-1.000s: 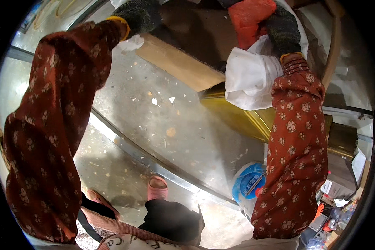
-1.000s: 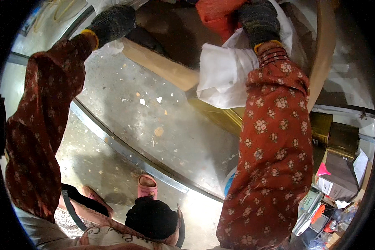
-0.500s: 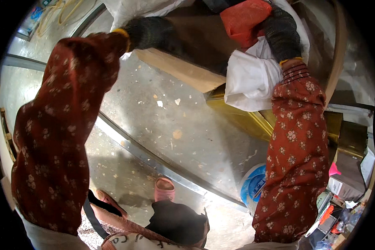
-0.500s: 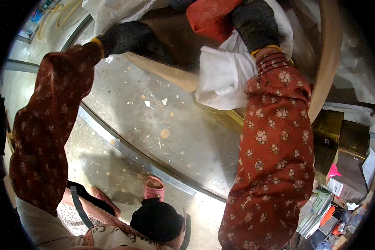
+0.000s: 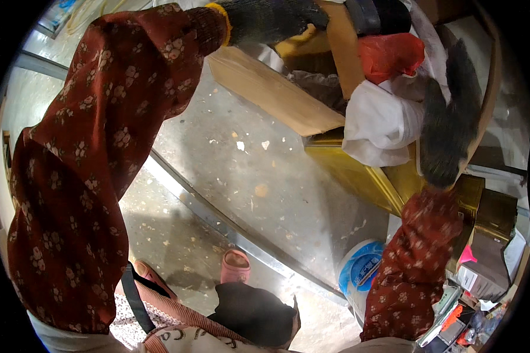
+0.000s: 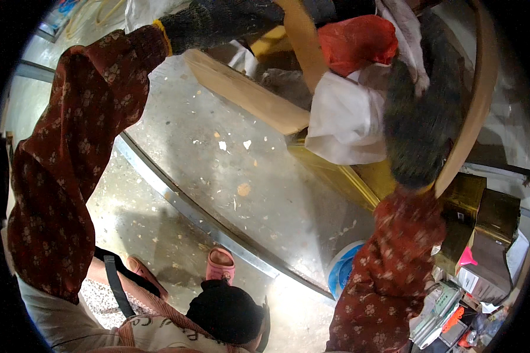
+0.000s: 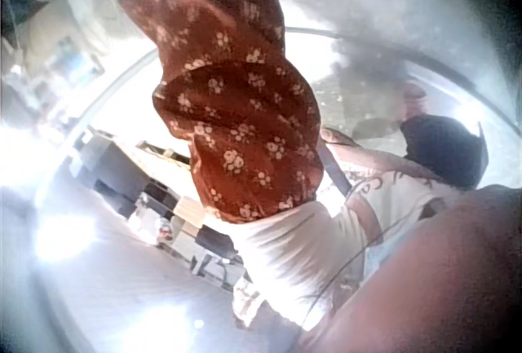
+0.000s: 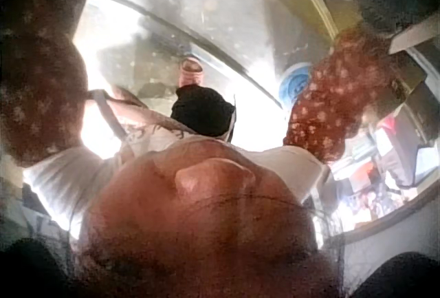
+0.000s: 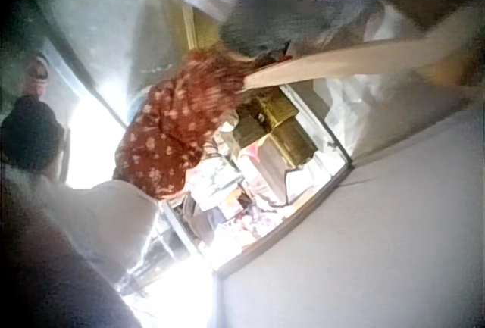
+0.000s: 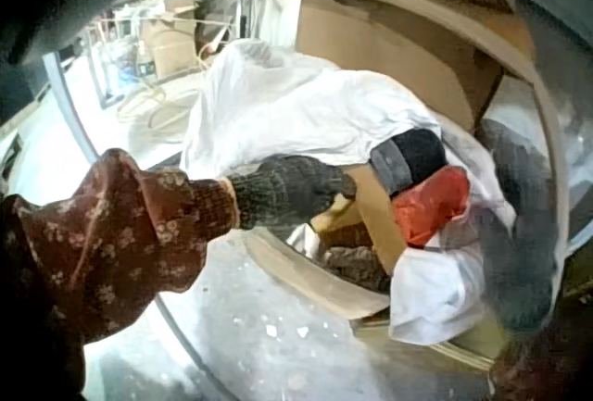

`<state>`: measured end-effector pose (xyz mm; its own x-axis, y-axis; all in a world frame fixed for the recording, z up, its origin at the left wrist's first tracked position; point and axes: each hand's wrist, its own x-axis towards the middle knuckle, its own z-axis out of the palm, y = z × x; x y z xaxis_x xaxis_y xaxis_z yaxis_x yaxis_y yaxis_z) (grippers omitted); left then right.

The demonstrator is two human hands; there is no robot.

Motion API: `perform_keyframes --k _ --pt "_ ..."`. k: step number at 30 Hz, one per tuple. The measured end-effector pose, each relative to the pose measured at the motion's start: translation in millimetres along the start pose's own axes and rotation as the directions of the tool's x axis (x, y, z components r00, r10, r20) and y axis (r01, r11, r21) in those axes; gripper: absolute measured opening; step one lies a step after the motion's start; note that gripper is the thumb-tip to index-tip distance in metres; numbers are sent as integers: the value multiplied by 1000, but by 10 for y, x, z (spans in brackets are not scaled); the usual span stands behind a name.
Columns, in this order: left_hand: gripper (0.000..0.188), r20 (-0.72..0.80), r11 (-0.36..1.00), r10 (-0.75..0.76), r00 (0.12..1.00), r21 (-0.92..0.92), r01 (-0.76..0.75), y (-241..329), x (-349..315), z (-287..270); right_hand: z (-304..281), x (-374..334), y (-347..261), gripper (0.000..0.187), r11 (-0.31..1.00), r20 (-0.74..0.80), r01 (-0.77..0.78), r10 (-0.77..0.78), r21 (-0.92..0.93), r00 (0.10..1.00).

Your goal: The person cleans a stack of white wooden slats with a sponge and a cloth, then cuts a piece of foam with scissors and applies a white substance to it from a container.

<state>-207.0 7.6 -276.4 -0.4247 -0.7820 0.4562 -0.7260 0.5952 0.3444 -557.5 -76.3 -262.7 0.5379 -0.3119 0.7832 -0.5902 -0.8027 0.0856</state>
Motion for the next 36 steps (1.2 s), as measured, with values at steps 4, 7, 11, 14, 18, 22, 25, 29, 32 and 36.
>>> perform_keyframes --k 4,7,11,14,18,22,25,29,32,36 --pt "24 194 925 -319 928 279 259 483 400 -229 -172 118 -980 32 913 297 73 -205 401 933" --pt "26 185 897 -257 949 410 163 274 365 -209 401 277 -1360 31 926 651 -165 -105 339 752" --pt "27 183 853 251 951 422 -306 41 309 -236 1164 248 -1322 33 940 817 -336 144 63 558" --pt "26 193 859 362 912 311 -407 -18 328 -264 1387 102 -1309 34 952 801 -303 154 36 578" --pt "25 292 850 341 894 311 -425 7 425 -362 1427 82 -1297 36 958 768 -284 146 49 624" --pt "24 348 833 318 882 341 -435 18 497 -418 1407 53 -1273 38 961 734 -266 126 77 667" --pt "24 383 824 309 871 349 -446 20 523 -451 1354 12 -1257 40 962 702 -250 103 110 705" --pt "23 414 819 303 858 348 -457 13 569 -479 1155 -7 -1234 42 963 614 -198 46 181 788" --pt "23 425 817 301 853 347 -461 5 592 -516 769 -16 -1298 44 955 467 -78 -68 285 881" --pt "23 425 826 288 858 343 -448 21 616 -551 26 -117 -1627 46 851 200 246 -371 464 907"
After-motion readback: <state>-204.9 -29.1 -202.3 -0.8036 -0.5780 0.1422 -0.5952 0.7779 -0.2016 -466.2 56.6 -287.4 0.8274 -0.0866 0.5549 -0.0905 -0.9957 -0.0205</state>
